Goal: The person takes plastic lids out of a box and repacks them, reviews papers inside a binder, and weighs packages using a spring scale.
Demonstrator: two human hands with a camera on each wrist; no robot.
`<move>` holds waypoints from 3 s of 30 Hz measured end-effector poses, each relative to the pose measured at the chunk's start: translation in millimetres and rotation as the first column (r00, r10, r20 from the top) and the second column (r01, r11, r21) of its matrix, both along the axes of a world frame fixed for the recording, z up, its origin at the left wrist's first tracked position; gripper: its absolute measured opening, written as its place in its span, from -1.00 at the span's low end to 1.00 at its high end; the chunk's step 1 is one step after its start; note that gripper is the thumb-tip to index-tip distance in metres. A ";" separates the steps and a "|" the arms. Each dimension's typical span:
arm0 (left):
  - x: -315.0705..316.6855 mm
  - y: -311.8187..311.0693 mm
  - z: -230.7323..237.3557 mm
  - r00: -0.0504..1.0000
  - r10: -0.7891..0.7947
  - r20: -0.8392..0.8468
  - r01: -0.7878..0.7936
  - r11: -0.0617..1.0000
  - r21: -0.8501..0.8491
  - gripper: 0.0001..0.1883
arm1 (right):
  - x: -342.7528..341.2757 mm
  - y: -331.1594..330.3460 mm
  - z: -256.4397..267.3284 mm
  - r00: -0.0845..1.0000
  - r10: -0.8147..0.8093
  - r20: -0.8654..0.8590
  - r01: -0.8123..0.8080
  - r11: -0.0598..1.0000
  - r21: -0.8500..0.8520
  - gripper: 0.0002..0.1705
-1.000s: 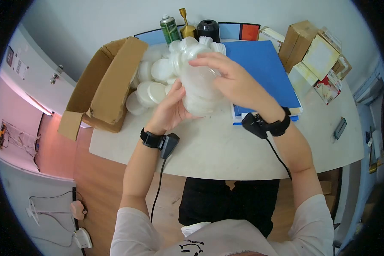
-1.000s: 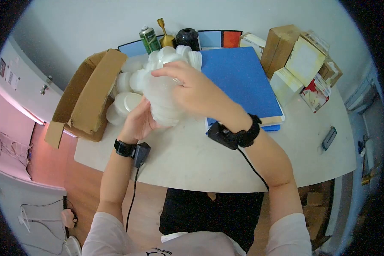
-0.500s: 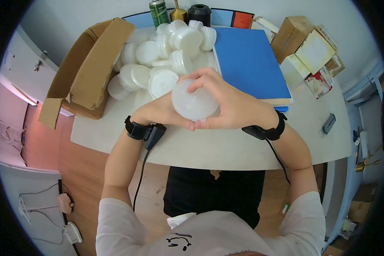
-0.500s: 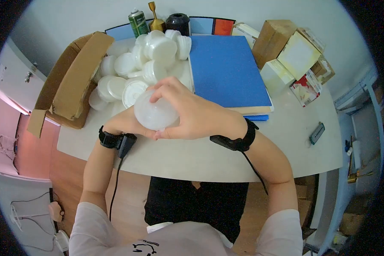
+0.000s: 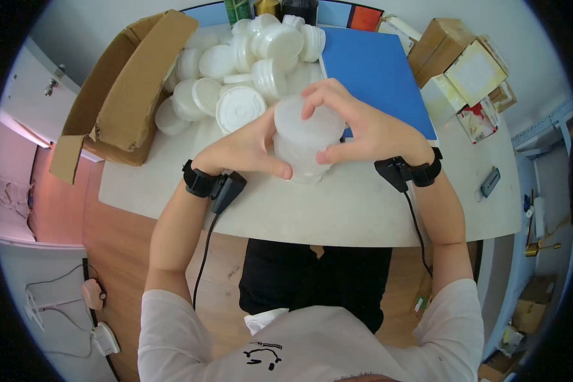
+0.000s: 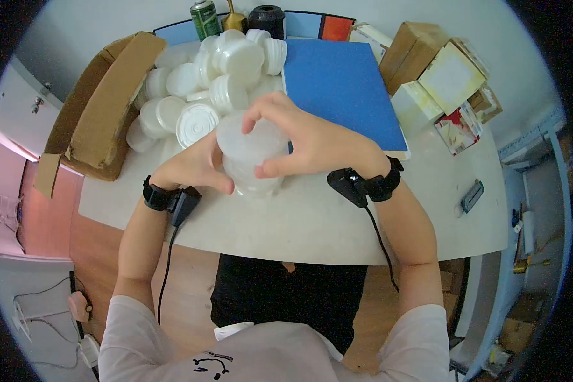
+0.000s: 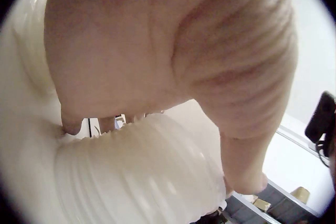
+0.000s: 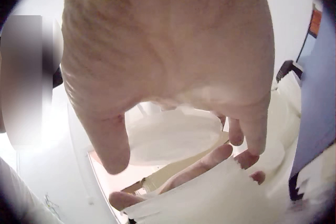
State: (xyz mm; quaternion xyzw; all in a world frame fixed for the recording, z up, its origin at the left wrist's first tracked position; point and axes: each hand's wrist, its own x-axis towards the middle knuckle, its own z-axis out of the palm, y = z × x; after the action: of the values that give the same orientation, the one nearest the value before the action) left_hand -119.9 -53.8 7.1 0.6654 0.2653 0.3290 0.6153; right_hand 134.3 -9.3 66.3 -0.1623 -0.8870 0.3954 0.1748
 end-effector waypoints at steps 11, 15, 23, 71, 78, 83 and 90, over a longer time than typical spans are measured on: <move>-1.4 -2.0 3.0 0.988 0.014 -0.152 -0.009 0.999 0.040 0.25 | -6.2 -22.5 4.5 0.967 -0.109 0.231 0.075 0.985 0.153 -0.24; -3.5 -0.9 2.1 0.967 0.028 -0.253 0.025 0.979 0.202 0.22 | -8.1 -26.7 8.8 0.972 -0.084 0.219 0.024 0.964 0.264 -0.22; -1.0 -0.4 3.4 0.984 -0.134 -0.115 0.136 0.991 0.011 0.16 | -58.4 58.8 -4.5 0.991 -0.120 -0.058 0.133 0.903 0.409 -0.25; 0.7 0.0 1.7 1.000 0.004 0.025 -0.005 0.999 0.048 0.26 | 8.2 -22.5 -9.5 0.980 -0.193 -0.043 0.194 0.895 0.402 -0.30; 1.0 3.4 0.3 0.986 -0.122 0.115 0.127 0.991 -0.043 0.25 | 0.1 -33.8 -7.6 0.982 -0.162 -0.098 0.189 0.873 0.450 -0.26; 1.9 2.0 2.3 0.992 -0.103 0.079 0.102 0.994 0.026 0.24 | 7.9 -30.6 -8.6 0.982 -0.155 -0.105 0.184 0.904 0.385 -0.31; 1.2 1.3 -1.1 0.998 -0.059 0.024 0.058 0.998 0.015 0.16 | 7.3 -31.5 -18.2 0.970 -0.155 -0.185 0.209 0.925 0.317 -0.41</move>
State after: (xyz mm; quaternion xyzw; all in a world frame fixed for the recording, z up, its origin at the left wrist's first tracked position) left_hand -118.7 -52.4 6.0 0.6733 0.2358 0.3207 0.6230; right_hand 141.6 -40.8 48.1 -0.1806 -0.9057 0.2326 0.3049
